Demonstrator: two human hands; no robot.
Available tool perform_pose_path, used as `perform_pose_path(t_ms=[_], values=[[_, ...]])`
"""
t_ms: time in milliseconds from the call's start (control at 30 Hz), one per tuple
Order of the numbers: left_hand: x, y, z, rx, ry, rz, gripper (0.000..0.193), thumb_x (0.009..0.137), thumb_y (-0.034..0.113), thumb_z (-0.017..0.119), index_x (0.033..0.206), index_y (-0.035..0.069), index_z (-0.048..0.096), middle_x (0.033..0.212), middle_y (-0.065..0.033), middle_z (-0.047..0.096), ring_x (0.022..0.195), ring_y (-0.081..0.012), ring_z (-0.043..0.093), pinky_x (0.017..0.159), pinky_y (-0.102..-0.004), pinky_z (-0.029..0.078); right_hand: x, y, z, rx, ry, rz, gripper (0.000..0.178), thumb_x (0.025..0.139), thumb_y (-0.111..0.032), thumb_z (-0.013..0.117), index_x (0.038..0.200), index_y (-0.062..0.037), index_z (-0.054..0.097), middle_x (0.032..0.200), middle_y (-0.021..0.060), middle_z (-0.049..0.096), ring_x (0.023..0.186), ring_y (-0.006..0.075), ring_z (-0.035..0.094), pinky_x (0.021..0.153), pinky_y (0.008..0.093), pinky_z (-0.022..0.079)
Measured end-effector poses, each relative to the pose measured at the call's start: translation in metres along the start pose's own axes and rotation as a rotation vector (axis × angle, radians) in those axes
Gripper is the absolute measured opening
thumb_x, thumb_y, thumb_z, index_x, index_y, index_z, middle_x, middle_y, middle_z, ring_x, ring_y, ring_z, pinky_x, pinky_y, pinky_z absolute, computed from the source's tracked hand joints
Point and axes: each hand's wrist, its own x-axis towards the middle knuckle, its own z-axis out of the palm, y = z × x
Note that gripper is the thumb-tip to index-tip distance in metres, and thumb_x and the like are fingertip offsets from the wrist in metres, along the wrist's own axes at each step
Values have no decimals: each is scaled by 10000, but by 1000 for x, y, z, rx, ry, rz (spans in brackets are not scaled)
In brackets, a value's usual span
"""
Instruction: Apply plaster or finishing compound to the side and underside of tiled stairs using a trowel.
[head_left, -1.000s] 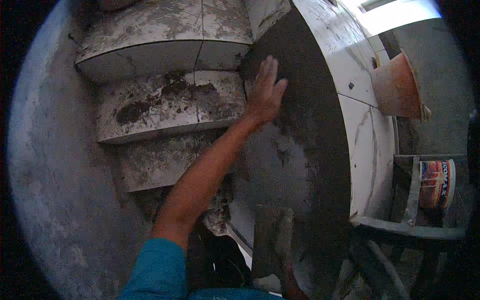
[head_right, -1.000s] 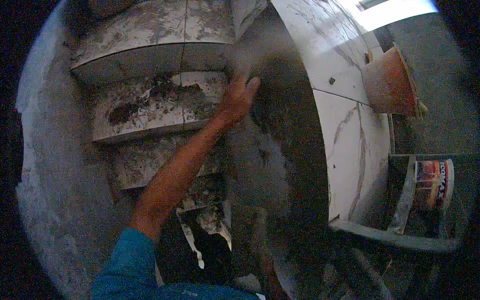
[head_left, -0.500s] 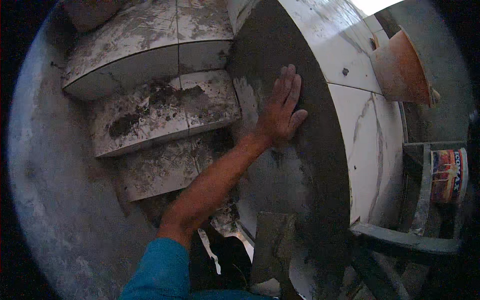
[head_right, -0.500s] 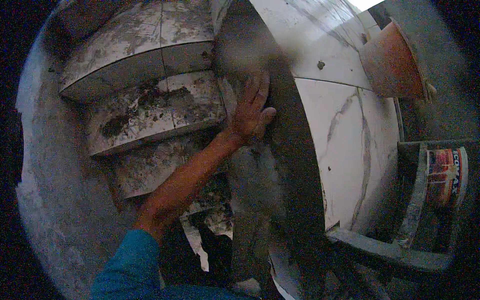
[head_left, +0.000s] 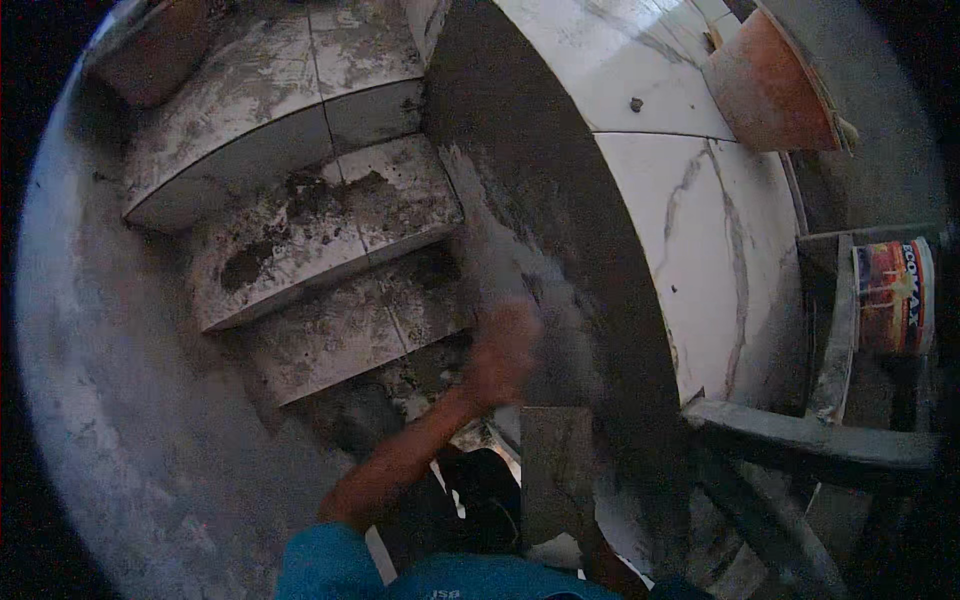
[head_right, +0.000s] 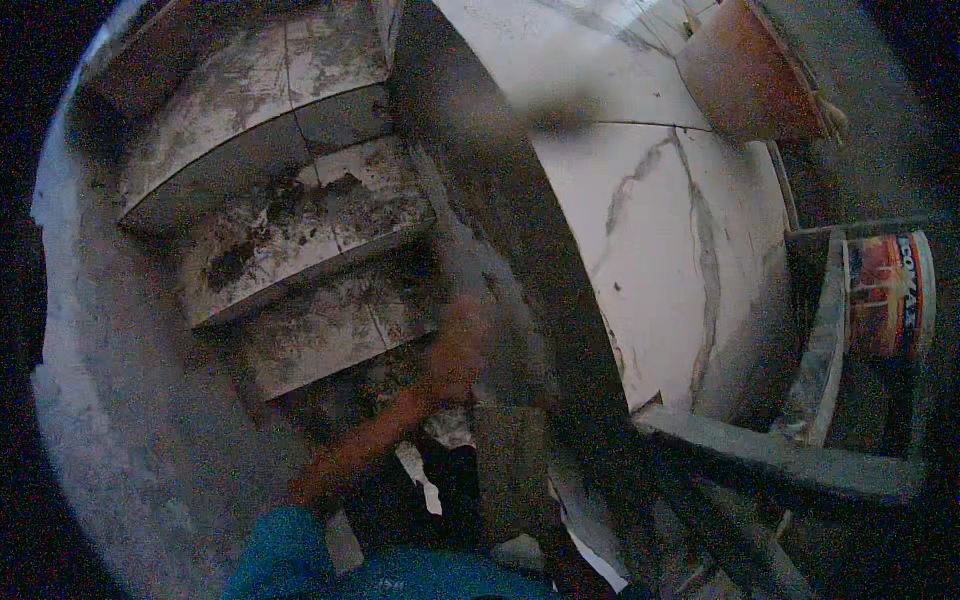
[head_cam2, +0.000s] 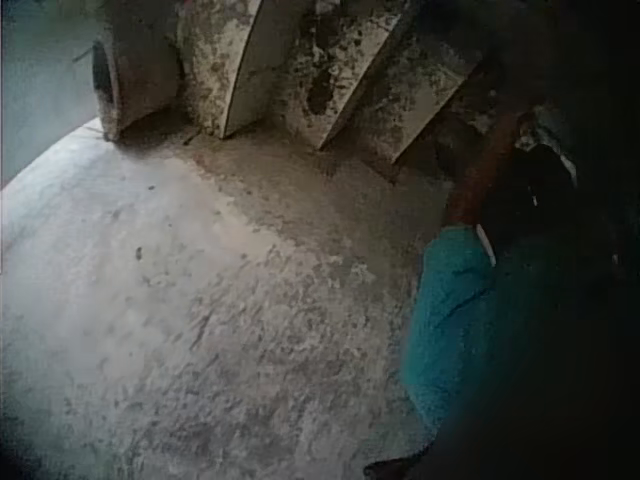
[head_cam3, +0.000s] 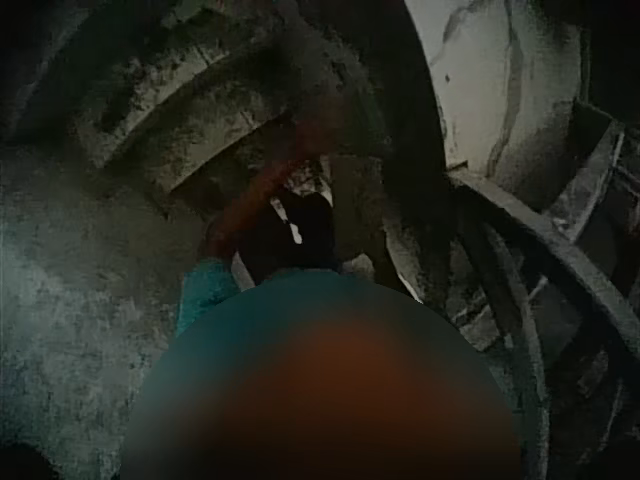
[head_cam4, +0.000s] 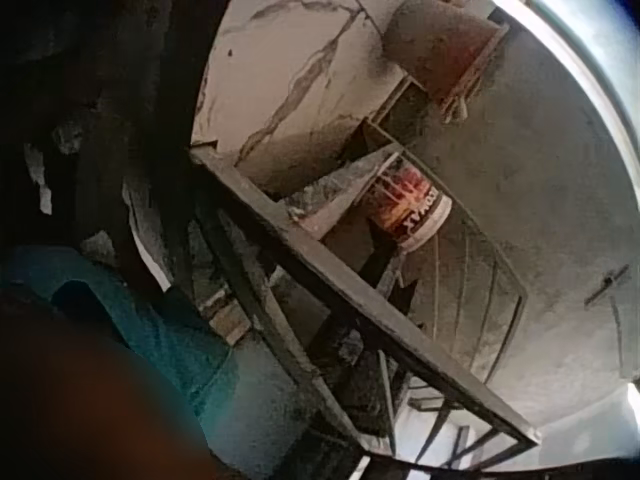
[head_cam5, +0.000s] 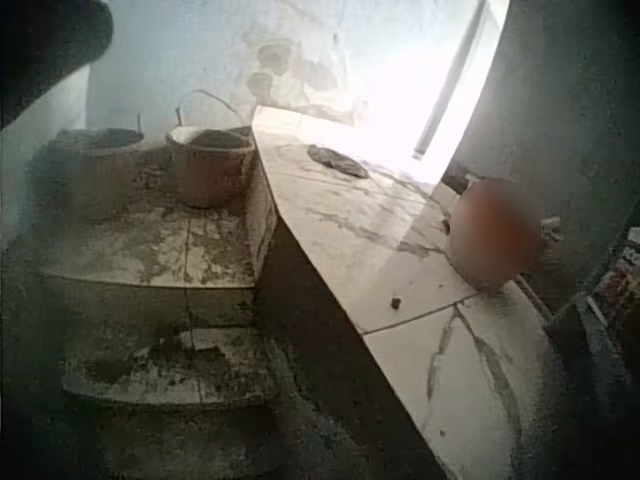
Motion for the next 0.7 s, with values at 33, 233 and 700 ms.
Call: perform_pose_path(t_ms=[33,233,700], values=[[-27,1,-19,-9,161,-274,478,906,254,353,1327,39,279,1370,-205,247,1293,-342,187,1040,-430,164,0,1,5,12,-58,-5,387,753,-216,611,1013,51,507,778,154,585,623,218,585,546,364,484],[-131,-28,-125,561,417,-1312,443,849,271,547,1211,29,468,1174,-179,507,1079,-321,488,867,-441,405,-4,-28,20,77,-406,-124,400,744,-211,620,1023,53,508,777,159,590,633,223,590,560,368,489],[-113,2,-142,179,446,-1104,337,777,285,634,894,-30,617,807,-112,637,721,-205,614,664,-311,477,-47,-86,151,-426,-216,-276,208,762,-125,594,864,49,542,635,108,560,504,185,537,441,308,434]])
